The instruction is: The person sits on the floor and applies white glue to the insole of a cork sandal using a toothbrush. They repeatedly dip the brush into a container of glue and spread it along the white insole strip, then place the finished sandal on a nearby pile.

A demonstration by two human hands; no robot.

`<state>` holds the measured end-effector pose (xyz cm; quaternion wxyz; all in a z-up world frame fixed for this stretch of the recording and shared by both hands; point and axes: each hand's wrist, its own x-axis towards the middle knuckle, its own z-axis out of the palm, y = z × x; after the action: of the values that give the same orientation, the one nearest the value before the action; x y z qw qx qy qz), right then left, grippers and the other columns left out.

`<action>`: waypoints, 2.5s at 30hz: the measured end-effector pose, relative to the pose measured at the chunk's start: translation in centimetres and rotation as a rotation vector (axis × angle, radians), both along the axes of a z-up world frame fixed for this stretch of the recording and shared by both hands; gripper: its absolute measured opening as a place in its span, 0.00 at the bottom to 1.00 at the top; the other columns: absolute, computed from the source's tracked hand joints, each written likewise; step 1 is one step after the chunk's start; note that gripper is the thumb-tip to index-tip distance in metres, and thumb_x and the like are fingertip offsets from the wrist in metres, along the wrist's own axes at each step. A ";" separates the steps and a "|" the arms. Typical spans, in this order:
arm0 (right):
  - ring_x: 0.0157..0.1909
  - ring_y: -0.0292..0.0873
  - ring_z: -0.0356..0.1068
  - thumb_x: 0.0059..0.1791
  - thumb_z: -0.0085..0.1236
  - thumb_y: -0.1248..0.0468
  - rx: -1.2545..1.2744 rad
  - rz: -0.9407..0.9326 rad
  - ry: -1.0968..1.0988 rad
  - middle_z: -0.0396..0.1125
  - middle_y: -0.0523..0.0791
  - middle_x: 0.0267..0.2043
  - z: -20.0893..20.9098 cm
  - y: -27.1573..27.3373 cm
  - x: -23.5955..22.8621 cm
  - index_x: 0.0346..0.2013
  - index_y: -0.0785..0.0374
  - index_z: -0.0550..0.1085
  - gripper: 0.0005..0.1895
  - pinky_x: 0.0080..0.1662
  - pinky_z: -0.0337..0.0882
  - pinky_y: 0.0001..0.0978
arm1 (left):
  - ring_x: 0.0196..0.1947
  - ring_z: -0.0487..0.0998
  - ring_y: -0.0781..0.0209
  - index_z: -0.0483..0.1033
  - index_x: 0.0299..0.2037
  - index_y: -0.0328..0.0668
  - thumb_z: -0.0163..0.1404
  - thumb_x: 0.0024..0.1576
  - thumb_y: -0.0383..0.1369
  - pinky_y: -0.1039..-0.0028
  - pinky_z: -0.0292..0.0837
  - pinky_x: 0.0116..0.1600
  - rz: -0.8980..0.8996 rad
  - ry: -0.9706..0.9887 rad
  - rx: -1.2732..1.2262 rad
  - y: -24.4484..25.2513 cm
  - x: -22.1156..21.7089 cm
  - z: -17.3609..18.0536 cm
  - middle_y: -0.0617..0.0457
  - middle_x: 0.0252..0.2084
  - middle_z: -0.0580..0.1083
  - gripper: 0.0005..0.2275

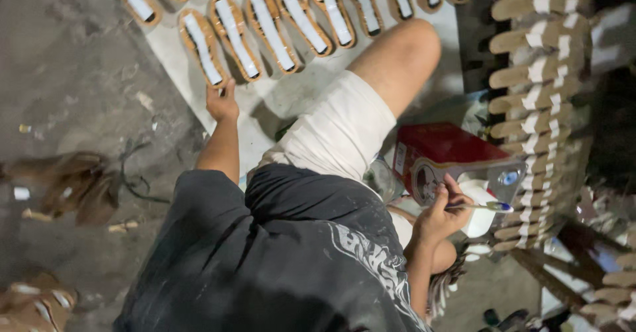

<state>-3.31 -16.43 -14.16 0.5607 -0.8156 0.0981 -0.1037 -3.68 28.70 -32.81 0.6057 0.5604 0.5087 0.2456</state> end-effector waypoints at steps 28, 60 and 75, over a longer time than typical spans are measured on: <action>0.31 0.29 0.62 0.62 0.48 0.66 0.078 -1.361 -0.216 0.69 0.43 0.41 -6.8 -17.2 -27.2 0.60 0.59 0.66 0.11 0.30 0.61 0.22 | 0.57 0.74 0.42 0.75 0.55 0.35 0.56 0.61 0.41 0.56 0.68 0.61 -2.286 -0.218 0.535 -30.5 11.7 12.7 0.38 0.56 0.75 0.19; 0.25 0.48 0.72 0.40 0.66 0.51 0.511 -1.008 0.651 0.70 0.52 0.22 -30.6 -18.3 -11.5 0.25 0.74 0.76 0.24 0.31 0.70 0.42 | 0.63 0.66 0.31 0.75 0.55 0.44 0.54 0.55 0.39 0.46 0.67 0.61 -2.801 -0.614 0.967 -39.4 7.0 6.2 0.42 0.61 0.69 0.19; 0.28 0.37 0.66 0.42 0.72 0.62 0.166 -1.521 0.405 0.66 0.43 0.27 -28.3 -20.8 -19.1 0.36 0.63 0.67 0.20 0.32 0.70 0.35 | 0.61 0.67 0.31 0.74 0.53 0.42 0.54 0.56 0.37 0.45 0.68 0.62 -2.814 -0.608 0.876 -40.2 7.3 7.0 0.40 0.60 0.69 0.16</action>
<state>-22.37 -37.21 -42.45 0.3663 -0.4831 0.7364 -0.3003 3.61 -11.55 -25.81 0.2088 0.6382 -0.6827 -0.2881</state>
